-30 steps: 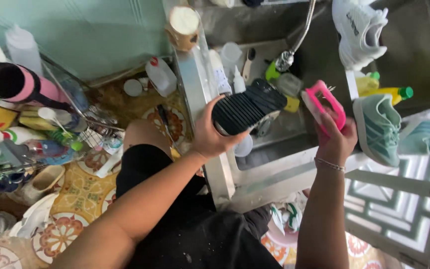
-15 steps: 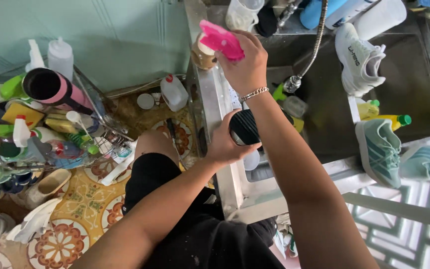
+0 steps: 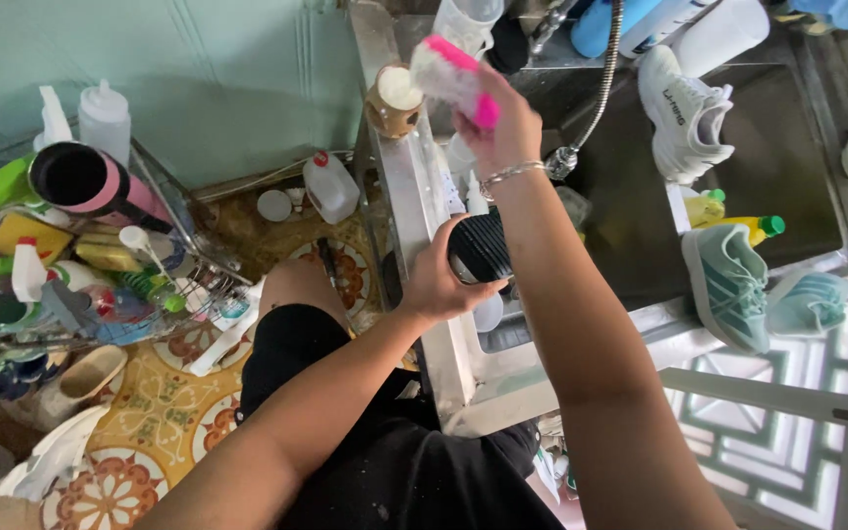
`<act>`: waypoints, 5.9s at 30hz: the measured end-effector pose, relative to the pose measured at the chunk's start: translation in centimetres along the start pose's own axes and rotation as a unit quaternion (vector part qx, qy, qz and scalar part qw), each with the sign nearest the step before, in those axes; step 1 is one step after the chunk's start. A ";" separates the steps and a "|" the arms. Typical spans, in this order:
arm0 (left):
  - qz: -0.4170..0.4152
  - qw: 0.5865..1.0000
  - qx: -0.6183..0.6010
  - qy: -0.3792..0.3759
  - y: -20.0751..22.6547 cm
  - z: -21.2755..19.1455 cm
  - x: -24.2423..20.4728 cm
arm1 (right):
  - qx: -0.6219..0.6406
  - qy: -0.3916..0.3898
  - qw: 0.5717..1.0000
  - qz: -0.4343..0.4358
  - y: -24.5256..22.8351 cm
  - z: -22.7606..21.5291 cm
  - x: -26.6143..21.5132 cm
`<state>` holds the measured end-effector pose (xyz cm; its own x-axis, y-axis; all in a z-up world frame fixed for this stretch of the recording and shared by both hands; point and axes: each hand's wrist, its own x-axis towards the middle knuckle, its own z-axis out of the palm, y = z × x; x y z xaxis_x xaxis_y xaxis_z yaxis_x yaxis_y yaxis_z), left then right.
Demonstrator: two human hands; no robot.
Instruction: The person rinses a sneaker under a running tap in a sink, then scrubs the sole and upper parts of the shoe using a pink brush. The person handles the shoe and brush directly, scrubbing different sections of the footwear.
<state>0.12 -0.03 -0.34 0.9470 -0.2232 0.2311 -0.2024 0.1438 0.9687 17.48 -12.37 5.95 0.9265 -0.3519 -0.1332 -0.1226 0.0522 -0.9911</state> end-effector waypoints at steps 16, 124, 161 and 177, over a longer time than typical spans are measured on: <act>0.174 0.974 0.110 -0.092 3.2 -0.7 -3.2 | 0.304 -0.019 0.952 0.016 -2.3 -24.6 -22.1; -0.068 0.974 -0.162 -0.140 12.2 10.3 2.9 | -0.270 0.153 0.895 -0.320 -5.6 -19.4 -25.3; -0.085 0.975 -0.170 -0.113 11.1 9.1 4.1 | -0.211 0.177 0.920 -0.280 -1.9 -17.5 -26.0; -0.042 0.987 -0.113 -0.108 10.3 9.5 3.9 | -0.177 0.145 0.880 -0.417 -3.2 -16.7 -26.3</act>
<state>-0.61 -8.57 11.37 0.8777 -0.4409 0.1875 -0.0408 0.3211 0.9462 -12.49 -18.88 12.49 0.6228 -0.3561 0.6966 0.4071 -0.6129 -0.6772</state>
